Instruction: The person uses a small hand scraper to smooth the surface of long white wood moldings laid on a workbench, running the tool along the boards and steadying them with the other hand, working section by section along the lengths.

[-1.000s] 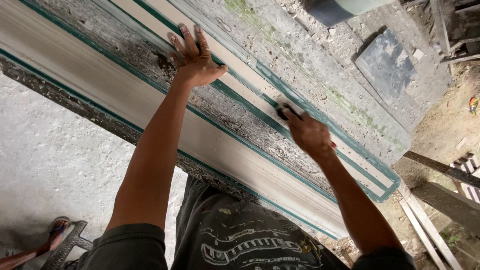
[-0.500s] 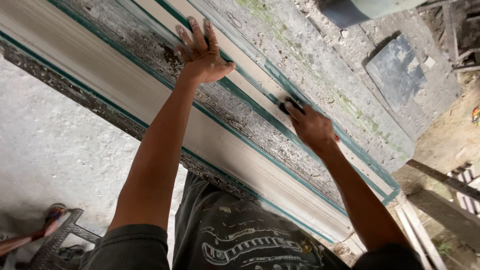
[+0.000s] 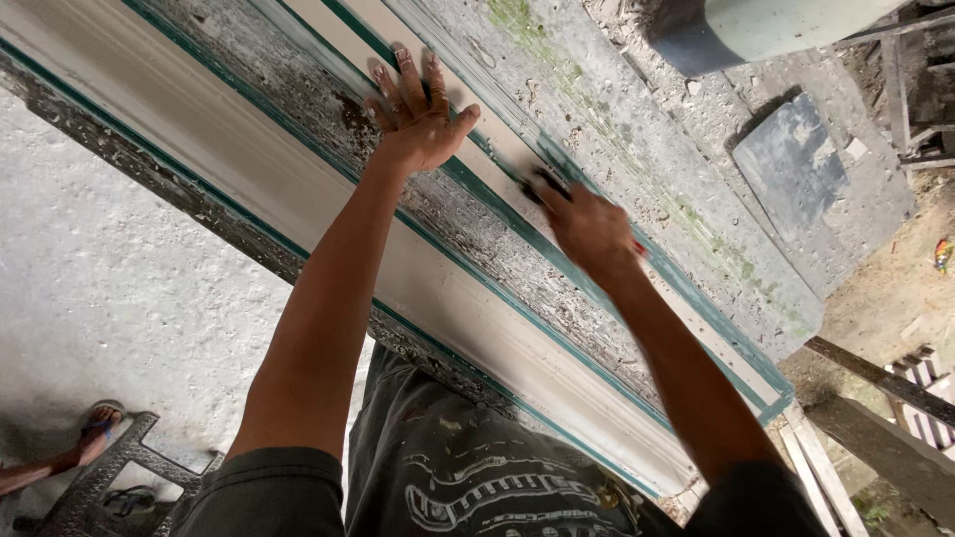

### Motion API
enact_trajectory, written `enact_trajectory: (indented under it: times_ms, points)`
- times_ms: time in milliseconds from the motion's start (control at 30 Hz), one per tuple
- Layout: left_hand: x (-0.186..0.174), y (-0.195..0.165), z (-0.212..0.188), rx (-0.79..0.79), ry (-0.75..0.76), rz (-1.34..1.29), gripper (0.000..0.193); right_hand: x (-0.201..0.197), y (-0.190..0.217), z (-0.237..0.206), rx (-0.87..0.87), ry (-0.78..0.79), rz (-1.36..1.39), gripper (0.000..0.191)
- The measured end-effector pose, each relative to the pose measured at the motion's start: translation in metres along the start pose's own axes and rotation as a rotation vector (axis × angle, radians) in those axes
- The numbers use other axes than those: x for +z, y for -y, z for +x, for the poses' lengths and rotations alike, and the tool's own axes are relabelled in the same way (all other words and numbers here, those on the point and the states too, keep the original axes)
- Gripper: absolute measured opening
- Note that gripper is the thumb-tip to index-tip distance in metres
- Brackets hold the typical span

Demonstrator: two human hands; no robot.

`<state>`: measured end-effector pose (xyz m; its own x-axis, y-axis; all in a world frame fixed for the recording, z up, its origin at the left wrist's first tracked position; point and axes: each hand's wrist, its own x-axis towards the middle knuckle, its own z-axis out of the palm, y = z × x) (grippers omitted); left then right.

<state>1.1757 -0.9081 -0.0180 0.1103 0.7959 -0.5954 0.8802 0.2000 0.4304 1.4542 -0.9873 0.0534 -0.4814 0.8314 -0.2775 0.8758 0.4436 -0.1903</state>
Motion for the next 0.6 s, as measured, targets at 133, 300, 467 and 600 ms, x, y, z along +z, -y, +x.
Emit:
enact_trajectory:
  times_ms: [133,300,467,600]
  points:
    - [0.001,0.0,-0.002,0.008,0.011,-0.068,0.1,-0.01,-0.007,-0.029,0.047,0.089,-0.142,0.038]
    - [-0.004,-0.004,-0.004,-0.013,0.002,-0.029,0.102,0.004,0.028,0.045,0.02,0.059,-0.026,0.036]
    - [-0.002,-0.003,-0.002,-0.008,0.019,-0.019,0.102,0.01,0.033,0.038,0.088,-0.01,0.015,0.036]
    - [0.0,-0.001,0.006,0.001,0.043,0.03,0.105,0.008,0.011,-0.047,0.215,0.081,0.145,0.044]
